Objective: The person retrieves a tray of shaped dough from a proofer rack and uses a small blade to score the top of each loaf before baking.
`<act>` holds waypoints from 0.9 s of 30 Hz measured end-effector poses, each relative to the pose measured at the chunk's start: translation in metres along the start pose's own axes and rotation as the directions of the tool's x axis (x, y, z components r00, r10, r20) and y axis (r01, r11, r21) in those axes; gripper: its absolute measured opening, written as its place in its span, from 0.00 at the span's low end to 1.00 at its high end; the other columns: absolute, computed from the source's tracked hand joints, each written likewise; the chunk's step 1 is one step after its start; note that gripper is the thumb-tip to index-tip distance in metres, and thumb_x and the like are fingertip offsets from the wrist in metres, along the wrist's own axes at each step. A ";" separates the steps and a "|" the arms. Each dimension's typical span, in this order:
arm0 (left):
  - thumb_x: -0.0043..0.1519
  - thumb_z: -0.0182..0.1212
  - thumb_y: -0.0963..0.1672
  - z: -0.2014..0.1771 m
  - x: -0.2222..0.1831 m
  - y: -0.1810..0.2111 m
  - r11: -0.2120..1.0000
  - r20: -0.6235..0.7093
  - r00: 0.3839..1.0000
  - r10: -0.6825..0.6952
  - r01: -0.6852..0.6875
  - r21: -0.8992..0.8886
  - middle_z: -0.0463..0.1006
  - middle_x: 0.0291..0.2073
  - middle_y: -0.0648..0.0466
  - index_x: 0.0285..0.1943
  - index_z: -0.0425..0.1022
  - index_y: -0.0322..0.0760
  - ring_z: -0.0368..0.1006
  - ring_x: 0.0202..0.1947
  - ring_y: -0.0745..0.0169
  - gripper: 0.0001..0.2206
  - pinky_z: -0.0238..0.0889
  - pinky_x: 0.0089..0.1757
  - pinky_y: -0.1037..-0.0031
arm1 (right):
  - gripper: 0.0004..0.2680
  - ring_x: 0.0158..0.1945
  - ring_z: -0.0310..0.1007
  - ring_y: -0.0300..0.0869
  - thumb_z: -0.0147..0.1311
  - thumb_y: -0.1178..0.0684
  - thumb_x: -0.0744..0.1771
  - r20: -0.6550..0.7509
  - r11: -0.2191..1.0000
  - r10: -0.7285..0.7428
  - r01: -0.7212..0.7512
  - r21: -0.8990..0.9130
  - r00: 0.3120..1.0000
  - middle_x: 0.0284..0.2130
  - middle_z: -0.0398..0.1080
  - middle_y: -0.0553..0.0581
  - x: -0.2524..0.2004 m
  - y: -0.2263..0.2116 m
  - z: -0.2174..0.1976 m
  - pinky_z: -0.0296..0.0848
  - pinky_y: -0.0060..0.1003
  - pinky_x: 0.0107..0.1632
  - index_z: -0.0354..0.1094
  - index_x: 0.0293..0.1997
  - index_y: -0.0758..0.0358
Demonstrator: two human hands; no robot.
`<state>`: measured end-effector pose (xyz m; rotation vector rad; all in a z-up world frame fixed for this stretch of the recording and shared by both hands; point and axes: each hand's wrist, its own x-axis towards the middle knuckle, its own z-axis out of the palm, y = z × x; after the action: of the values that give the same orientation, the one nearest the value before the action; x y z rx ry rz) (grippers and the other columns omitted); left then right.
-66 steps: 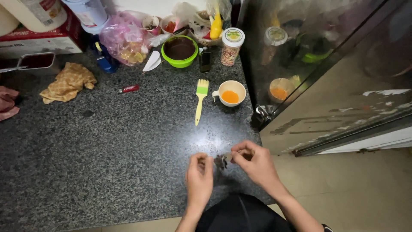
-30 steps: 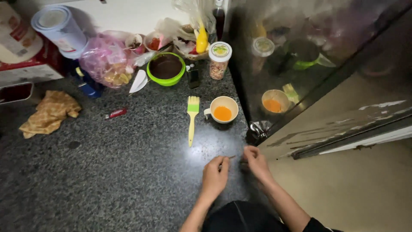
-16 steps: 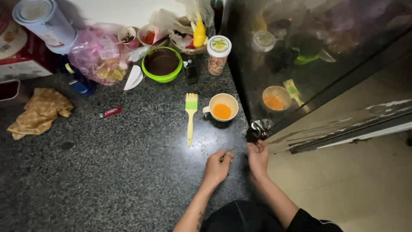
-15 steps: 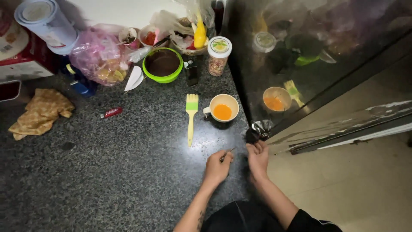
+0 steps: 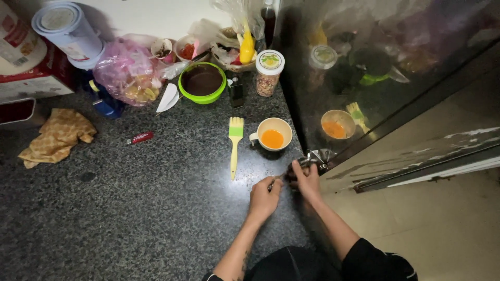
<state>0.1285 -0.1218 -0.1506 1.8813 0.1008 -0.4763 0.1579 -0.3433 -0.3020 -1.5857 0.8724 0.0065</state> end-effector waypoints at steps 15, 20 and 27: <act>0.76 0.55 0.48 0.023 -0.020 0.031 0.835 -0.052 0.884 0.464 -0.417 0.360 0.81 0.30 0.41 0.37 0.80 0.35 0.85 0.33 0.32 0.17 0.80 0.35 0.47 | 0.28 0.28 0.73 0.48 0.68 0.22 0.63 0.077 0.893 0.342 -0.349 0.285 0.937 0.27 0.59 0.52 -0.049 -0.076 0.001 0.77 0.41 0.34 0.68 0.48 0.60; 0.76 0.54 0.48 0.030 -0.021 0.024 0.780 -0.035 0.863 0.503 -0.436 0.450 0.80 0.29 0.44 0.36 0.79 0.36 0.85 0.30 0.35 0.17 0.79 0.33 0.49 | 0.27 0.23 0.68 0.45 0.66 0.21 0.63 0.089 0.881 0.354 -0.363 0.303 0.931 0.21 0.57 0.50 -0.055 -0.086 -0.001 0.76 0.40 0.29 0.68 0.36 0.60; 0.74 0.54 0.47 0.044 -0.013 0.024 0.628 0.076 0.837 0.542 -0.464 0.625 0.77 0.25 0.45 0.35 0.76 0.37 0.84 0.27 0.34 0.15 0.78 0.31 0.44 | 0.31 0.28 0.70 0.44 0.70 0.18 0.59 0.068 0.889 0.377 -0.381 0.255 0.924 0.29 0.65 0.53 -0.060 -0.091 -0.003 0.74 0.39 0.29 0.69 0.49 0.56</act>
<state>0.1115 -0.1683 -0.1371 2.4678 -0.5782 0.0237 0.1615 -0.3197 -0.1958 -1.1462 1.1116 0.1756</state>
